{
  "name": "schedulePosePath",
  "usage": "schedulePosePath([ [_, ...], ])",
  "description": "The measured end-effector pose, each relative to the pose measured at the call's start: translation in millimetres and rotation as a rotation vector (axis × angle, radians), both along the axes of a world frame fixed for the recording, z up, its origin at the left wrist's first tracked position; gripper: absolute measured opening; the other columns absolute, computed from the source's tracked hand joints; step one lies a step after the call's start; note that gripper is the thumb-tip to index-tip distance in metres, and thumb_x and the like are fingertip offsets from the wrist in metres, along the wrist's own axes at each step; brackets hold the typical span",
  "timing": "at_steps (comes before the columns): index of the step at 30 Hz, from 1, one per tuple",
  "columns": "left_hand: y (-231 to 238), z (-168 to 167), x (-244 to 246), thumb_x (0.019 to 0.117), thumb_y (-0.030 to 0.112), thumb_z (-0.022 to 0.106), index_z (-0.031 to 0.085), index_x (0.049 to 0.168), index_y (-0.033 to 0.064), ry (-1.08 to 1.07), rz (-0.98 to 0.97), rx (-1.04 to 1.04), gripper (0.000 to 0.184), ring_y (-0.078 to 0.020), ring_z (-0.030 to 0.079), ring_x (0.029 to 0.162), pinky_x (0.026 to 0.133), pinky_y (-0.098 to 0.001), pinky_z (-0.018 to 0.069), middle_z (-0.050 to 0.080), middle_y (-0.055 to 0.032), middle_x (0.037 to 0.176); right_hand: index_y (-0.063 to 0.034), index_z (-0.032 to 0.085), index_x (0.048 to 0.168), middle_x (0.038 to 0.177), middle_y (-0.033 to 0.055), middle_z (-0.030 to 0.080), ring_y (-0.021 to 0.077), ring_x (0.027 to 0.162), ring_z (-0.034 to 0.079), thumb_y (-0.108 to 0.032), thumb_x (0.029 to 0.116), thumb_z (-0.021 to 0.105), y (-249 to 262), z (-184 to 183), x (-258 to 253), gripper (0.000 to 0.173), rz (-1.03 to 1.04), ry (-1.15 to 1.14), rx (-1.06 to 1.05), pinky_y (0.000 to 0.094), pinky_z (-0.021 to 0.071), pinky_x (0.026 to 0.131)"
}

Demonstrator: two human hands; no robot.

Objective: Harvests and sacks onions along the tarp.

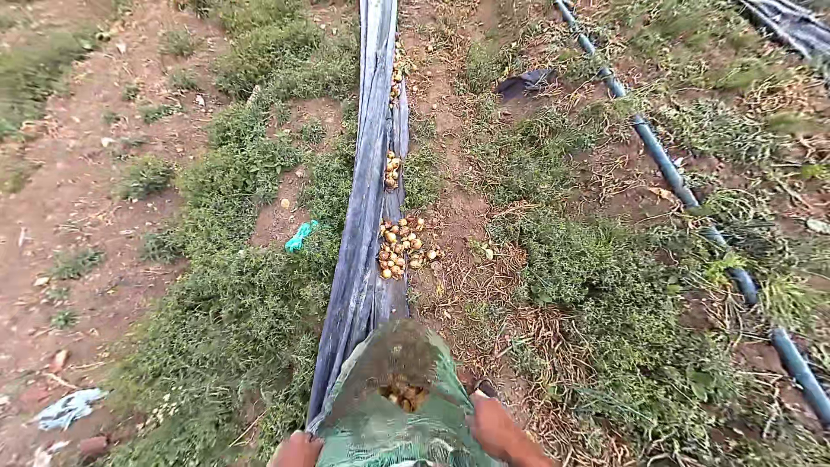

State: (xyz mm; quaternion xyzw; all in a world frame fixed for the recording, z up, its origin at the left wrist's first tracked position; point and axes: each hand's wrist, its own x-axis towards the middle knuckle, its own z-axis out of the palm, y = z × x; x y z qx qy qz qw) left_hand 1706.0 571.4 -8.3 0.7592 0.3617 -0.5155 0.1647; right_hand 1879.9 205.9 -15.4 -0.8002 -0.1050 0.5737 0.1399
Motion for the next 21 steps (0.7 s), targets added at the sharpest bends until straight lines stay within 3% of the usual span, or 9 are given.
schedulePosePath([
  [2, -25.2, -34.4, 64.7, 0.1079, 0.036, 0.051, 0.062, 0.135, -0.0045, 0.025, 0.008, 0.003, 0.050, -0.0429, 0.054, 0.137, 0.114, -0.0604, 0.0423, 0.058, -0.0289, 0.143, -0.0014, 0.060, 0.133, 0.128, 0.0268, 0.064, 0.0433, 0.121, 0.063, -0.027, 0.0994, 0.058, 14.8, -31.0, 28.9, 0.043, -0.037, 0.029, -0.059, 0.0629, 0.0506, 0.098],
  [5, -22.3, -41.7, 156.8, 0.1031, 0.029, 0.058, 0.054, 0.143, -0.0063, 0.042, -0.110, 0.027, 0.053, -0.0450, 0.054, 0.137, 0.113, -0.0624, 0.0437, 0.056, -0.0303, 0.144, 0.0006, 0.066, 0.122, 0.123, 0.0258, 0.067, 0.0410, 0.116, 0.066, -0.032, 0.0995, 0.057, 35.1, -48.9, 88.1, 0.041, -0.071, 0.048, -0.121, 0.0631, 0.0515, 0.095],
  [9, 13.4, 6.9, 221.8, 0.1012, 0.021, 0.059, 0.057, 0.137, -0.0108, 0.081, -0.193, -0.026, 0.048, -0.0480, 0.053, 0.136, 0.112, -0.0648, 0.0417, 0.057, -0.0330, 0.142, 0.0020, 0.068, 0.122, 0.126, 0.0264, 0.067, 0.0430, 0.121, 0.064, -0.052, 0.0991, 0.057, 67.4, -59.3, 138.0, 0.060, 0.007, 0.082, -0.235, 0.0664, 0.0497, 0.097],
  [11, 39.8, 30.9, 253.5, 0.1038, 0.018, 0.055, 0.055, 0.140, -0.0102, 0.132, -0.209, -0.092, 0.046, -0.0465, 0.048, 0.142, 0.117, -0.0617, 0.0373, 0.052, -0.0314, 0.149, 0.0029, 0.066, 0.125, 0.127, 0.0271, 0.067, 0.0464, 0.119, 0.064, -0.044, 0.0938, 0.066, 100.4, -58.2, 160.6, 0.057, 0.097, 0.027, -0.253, 0.0698, 0.0499, 0.094],
  [13, 92.3, -11.1, 277.1, 0.1003, 0.019, 0.059, 0.060, 0.135, -0.0079, 0.108, -0.244, -0.102, 0.044, -0.0474, 0.052, 0.138, 0.112, -0.0657, 0.0415, 0.057, -0.0302, 0.144, 0.0070, 0.063, 0.132, 0.136, 0.0288, 0.062, 0.0490, 0.128, 0.058, -0.023, 0.0947, 0.068, 153.3, -27.5, 192.0, 0.049, 0.182, 0.024, -0.282, 0.0695, 0.0461, 0.101],
  [15, 159.0, -80.7, 313.7, 0.0959, 0.020, 0.063, 0.066, 0.127, -0.0045, 0.052, -0.294, -0.069, 0.039, -0.0467, 0.060, 0.128, 0.102, -0.0683, 0.0483, 0.064, -0.0283, 0.135, -0.0008, 0.049, 0.150, 0.157, 0.0215, 0.047, 0.0418, 0.146, 0.043, -0.021, 0.1032, 0.058, 207.1, -4.8, 230.7, 0.052, 0.172, 0.187, -0.401, 0.0610, 0.0373, 0.116],
  [17, 232.9, -123.8, 377.5, 0.0953, 0.021, 0.066, 0.066, 0.129, -0.0006, 0.004, -0.367, -0.056, 0.040, -0.0457, 0.060, 0.127, 0.101, -0.0687, 0.0491, 0.064, -0.0268, 0.134, -0.0004, 0.069, 0.124, 0.129, 0.0266, 0.067, 0.0480, 0.119, 0.064, -0.020, 0.0852, 0.075, 241.7, -93.1, 220.7, 0.044, -0.005, -0.120, -0.425, 0.0700, 0.0513, 0.092],
  [19, 289.9, -163.4, 445.8, 0.0934, 0.022, 0.068, 0.061, 0.137, 0.0020, -0.004, -0.463, -0.119, 0.048, -0.0483, 0.058, 0.129, 0.100, -0.0690, 0.0496, 0.061, -0.0273, 0.139, -0.0058, 0.062, 0.135, 0.134, 0.0277, 0.062, 0.0494, 0.118, 0.063, -0.019, 0.0859, 0.074, 281.9, -160.6, 242.7, 0.052, -0.004, -0.087, -0.516, 0.0695, 0.0537, 0.089],
  [21, 317.7, -193.4, 456.2, 0.0942, 0.018, 0.067, 0.056, 0.143, 0.0005, 0.077, -0.534, -0.247, 0.053, -0.0533, 0.055, 0.130, 0.100, -0.0717, 0.0487, 0.053, -0.0308, 0.147, -0.0126, 0.055, 0.145, 0.142, 0.0256, 0.057, 0.0484, 0.119, 0.063, -0.013, 0.0951, 0.063, 314.2, -176.0, 247.6, 0.051, 0.071, -0.026, -0.563, 0.0668, 0.0550, 0.090],
])
